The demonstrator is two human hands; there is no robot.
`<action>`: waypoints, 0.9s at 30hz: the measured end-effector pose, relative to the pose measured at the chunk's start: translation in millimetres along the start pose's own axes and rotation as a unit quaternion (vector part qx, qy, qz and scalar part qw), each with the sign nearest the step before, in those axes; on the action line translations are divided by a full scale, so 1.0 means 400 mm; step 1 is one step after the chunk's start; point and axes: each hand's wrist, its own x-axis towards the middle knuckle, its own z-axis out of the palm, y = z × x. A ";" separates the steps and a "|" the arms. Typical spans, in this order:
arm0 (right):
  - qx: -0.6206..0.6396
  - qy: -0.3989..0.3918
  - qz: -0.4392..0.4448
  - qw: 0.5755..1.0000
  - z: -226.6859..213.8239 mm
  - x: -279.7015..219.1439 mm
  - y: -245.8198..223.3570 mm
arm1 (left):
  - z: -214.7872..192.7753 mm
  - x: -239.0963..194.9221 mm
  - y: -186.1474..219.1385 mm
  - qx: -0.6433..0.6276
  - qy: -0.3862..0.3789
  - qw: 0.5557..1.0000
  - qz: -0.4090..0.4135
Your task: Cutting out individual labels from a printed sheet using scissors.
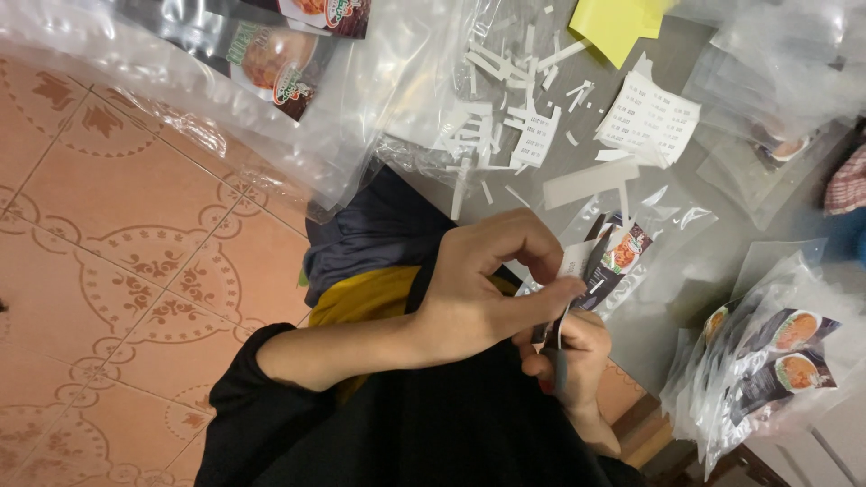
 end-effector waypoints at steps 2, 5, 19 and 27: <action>0.022 -0.006 0.003 1.000 0.005 0.002 0.003 | 0.005 -0.008 -0.022 -0.037 0.019 0.999 0.000; 0.090 -0.035 -0.011 0.995 0.017 0.018 -0.010 | 0.005 -0.013 -0.033 -0.124 0.046 0.991 -0.030; 0.093 -0.096 -0.010 0.991 -0.014 0.020 -0.021 | -0.081 0.009 0.068 0.020 0.057 0.997 -0.055; 0.059 -0.116 -0.052 0.990 -0.027 0.023 -0.022 | -0.111 0.021 0.108 0.120 0.008 0.992 -0.048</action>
